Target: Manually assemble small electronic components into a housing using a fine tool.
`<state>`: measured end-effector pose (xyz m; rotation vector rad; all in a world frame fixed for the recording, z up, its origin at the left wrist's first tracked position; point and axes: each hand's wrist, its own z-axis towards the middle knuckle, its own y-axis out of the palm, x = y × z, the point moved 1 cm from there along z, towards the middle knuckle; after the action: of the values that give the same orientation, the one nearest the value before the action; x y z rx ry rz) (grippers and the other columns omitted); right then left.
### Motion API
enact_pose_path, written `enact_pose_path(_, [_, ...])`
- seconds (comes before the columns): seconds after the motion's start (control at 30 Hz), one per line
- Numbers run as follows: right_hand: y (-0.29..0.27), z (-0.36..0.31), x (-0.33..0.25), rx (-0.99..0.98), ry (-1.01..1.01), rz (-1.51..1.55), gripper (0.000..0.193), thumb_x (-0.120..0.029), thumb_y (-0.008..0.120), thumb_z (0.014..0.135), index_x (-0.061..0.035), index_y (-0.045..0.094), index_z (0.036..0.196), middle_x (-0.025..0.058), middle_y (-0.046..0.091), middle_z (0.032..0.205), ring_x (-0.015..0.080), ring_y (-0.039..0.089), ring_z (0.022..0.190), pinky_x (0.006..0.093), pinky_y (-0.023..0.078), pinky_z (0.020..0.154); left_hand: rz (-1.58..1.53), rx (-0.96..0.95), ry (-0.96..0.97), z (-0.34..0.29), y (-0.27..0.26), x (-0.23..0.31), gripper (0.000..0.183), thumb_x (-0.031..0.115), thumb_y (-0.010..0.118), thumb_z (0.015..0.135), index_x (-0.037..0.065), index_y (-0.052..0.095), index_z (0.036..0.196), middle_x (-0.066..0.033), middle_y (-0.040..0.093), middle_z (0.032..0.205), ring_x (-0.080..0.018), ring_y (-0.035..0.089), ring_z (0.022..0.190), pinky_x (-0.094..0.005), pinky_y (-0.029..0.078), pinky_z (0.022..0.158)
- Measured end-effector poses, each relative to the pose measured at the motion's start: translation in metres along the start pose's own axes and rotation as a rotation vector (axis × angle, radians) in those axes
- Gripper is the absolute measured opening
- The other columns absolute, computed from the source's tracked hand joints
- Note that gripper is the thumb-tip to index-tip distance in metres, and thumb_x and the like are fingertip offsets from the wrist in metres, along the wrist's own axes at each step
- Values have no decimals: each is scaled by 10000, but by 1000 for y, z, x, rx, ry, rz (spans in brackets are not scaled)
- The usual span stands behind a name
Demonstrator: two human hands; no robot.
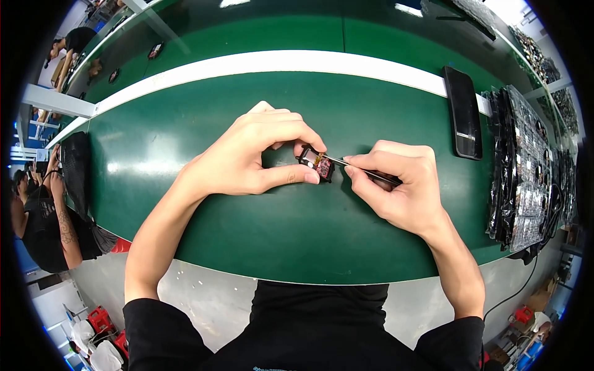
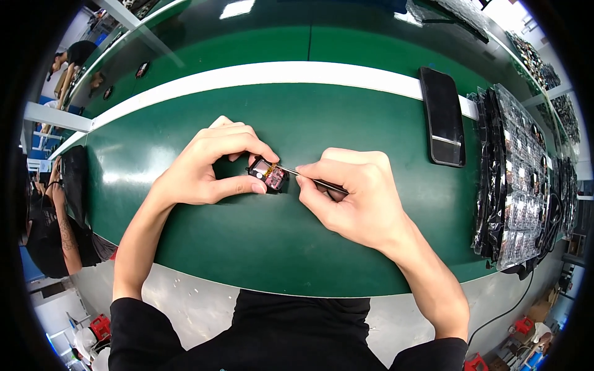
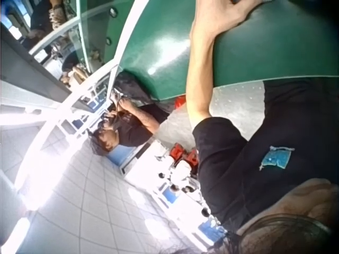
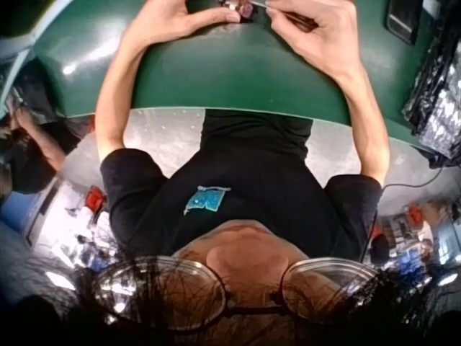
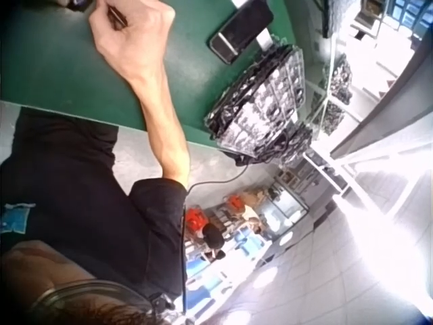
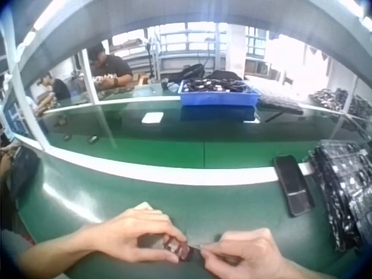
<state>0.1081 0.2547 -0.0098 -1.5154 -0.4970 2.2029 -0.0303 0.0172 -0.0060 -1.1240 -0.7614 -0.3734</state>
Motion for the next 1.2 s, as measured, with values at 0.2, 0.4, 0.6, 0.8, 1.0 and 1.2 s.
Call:
enact_pose_path(0.2, [-9,3,4,45,61,-25,91,12,834,926,26,837,1016,61,689,705,91,606,580,295,433,517,25,60,-36,1,5,4,501,231,989,815,134,788,1263,35,675,896,-156,627,847,-337,402,853])
enact_pose_path(0.4, [0,6,1,30,115,46,119,4,777,1014,27,767,1131,39,717,821,55,561,627,230,432,549,126,48,15,0,8,2,463,264,967,858,134,774,1257,32,663,881,-142,652,848,-349,422,872])
enact_pose_path(0.6, [12,5,-19,-74,72,-135,486,-182,957,831,-25,784,1257,60,666,853,161,622,678,321,508,607,-41,-23,-55,-2,2,-1,706,324,941,820,133,695,1454,45,714,985,-156,568,835,-356,418,927])
enact_pose_path(0.8, [20,5,-22,-49,77,-250,436,-212,964,794,-42,805,1162,55,690,842,188,688,708,339,563,644,-127,-73,-97,-6,-5,4,713,172,845,825,139,644,1508,30,735,1031,-158,545,879,-355,385,958])
enact_pose_path(1.0, [2,-5,-27,-17,59,-229,402,-242,925,806,-42,783,1125,84,744,936,237,781,817,376,630,725,-268,-39,-45,7,-8,3,583,61,848,845,89,722,1415,-17,741,1037,-147,576,847,-333,503,862])
enact_pose_path(1.2, [-41,-20,-64,59,-56,-273,404,-228,945,823,-46,755,1131,71,737,968,234,783,836,353,609,702,68,449,-206,-14,-47,-38,282,47,815,919,37,777,1198,-71,742,1138,-186,646,996,-338,522,977])
